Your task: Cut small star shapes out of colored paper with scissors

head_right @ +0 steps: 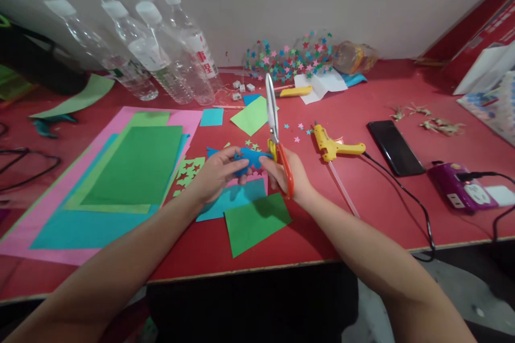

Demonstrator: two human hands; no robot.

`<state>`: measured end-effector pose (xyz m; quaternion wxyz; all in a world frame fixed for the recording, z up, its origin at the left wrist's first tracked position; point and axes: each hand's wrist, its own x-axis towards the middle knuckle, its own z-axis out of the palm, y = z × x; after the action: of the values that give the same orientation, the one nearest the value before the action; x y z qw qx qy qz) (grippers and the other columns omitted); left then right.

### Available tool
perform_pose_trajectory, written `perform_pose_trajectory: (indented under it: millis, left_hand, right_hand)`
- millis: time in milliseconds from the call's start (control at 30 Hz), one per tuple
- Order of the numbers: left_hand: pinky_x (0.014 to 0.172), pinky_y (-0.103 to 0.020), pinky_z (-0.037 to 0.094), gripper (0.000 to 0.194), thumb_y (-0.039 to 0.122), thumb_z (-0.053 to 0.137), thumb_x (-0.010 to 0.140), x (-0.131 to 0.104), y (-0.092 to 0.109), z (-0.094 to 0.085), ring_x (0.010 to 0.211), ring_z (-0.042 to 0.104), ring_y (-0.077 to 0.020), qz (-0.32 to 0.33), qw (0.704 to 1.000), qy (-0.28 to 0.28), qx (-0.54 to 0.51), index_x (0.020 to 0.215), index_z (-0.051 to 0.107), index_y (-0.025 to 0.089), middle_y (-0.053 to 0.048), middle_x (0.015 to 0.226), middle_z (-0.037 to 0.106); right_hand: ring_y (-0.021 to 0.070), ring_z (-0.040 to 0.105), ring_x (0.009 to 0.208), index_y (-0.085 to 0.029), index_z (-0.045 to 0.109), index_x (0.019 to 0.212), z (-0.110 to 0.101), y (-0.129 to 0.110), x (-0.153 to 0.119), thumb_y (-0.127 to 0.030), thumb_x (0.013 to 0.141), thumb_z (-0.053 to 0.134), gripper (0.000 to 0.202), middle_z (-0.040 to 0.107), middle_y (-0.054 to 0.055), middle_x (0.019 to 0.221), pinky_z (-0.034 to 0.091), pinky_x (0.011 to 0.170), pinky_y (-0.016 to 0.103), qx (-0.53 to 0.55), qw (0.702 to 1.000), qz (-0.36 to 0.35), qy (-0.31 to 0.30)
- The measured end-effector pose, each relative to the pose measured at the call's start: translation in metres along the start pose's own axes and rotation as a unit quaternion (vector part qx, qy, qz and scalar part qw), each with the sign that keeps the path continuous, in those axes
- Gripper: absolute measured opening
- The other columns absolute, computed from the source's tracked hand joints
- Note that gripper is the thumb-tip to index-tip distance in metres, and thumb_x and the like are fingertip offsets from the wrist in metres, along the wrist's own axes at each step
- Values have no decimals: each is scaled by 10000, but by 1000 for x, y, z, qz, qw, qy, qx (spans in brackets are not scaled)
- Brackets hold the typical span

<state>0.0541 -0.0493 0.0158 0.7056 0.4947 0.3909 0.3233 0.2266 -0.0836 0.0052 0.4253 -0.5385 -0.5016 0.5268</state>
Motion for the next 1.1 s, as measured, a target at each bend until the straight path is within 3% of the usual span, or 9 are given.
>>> perform_pose_trajectory:
  millis: [100, 233, 333, 433, 600, 800, 967, 1100]
  left_hand:
    - [481, -199, 401, 228, 316, 733, 674, 0, 2, -8, 516, 483, -60, 8, 997, 24, 67, 723, 567, 168, 39, 641, 576]
    - [450, -193, 331, 176, 250, 715, 653, -1, 4, -14, 475, 418, -48, 10, 992, 27, 119, 670, 556, 177, 62, 558, 496]
    - [473, -195, 377, 181, 222, 731, 621, -2, 4, -13, 513, 483, -55, 4, 999, 34, 38, 717, 584, 183, 56, 626, 547]
    - [551, -234, 467, 225, 267, 733, 654, -3, 2, -11, 582, 589, -92, -19, 998, 18, -54, 828, 615, 187, 28, 712, 634]
    - [610, -285, 506, 160, 295, 673, 744, -3, -6, -9, 582, 649, -136, -45, 998, -39, -30, 817, 641, 156, -35, 710, 705]
    - [603, -251, 511, 106, 236, 660, 726, -4, -1, -5, 565, 617, -102, 42, 998, 37, -10, 799, 629, 166, 23, 653, 660]
    - [624, -267, 526, 98, 233, 635, 739, -6, 0, -3, 580, 632, -108, 55, 997, -23, 43, 807, 620, 164, 21, 699, 654]
    - [659, -313, 552, 239, 323, 689, 730, -6, -5, 0, 643, 679, -152, -16, 996, -83, -19, 883, 602, 161, -25, 779, 694]
  right_hand:
    - [101, 414, 321, -220, 455, 654, 0, -6, -2, -376, 832, 576, 266, 416, -83, 366, 336, 373, 232, -10, 999, -21, 31]
    - [86, 374, 285, -209, 494, 725, -1, -8, -1, -288, 783, 578, 129, 403, -112, 361, 318, 335, 213, -5, 1000, 11, -28]
    - [84, 353, 276, -212, 479, 727, 0, -6, -1, -250, 759, 553, 89, 395, -116, 359, 302, 316, 208, 5, 997, 38, -61]
    - [80, 346, 274, -221, 455, 725, 1, -1, -1, -277, 771, 552, 121, 365, -125, 364, 309, 320, 205, 22, 999, 22, -43]
    - [82, 355, 281, -222, 468, 753, 0, 1, -2, -314, 800, 557, 136, 371, -123, 374, 354, 345, 213, 6, 1000, -17, -15]
    - [84, 393, 303, -217, 468, 672, 3, -12, -9, -311, 794, 576, 189, 406, -99, 373, 345, 360, 216, -35, 999, 8, -31]
    - [90, 411, 305, -223, 443, 628, 4, -16, -11, -302, 803, 573, 232, 406, -90, 366, 338, 373, 228, -42, 999, 4, -4]
    - [97, 403, 315, -232, 431, 614, 4, -10, -10, -314, 826, 551, 257, 409, -84, 377, 356, 394, 248, -11, 1000, -18, 9]
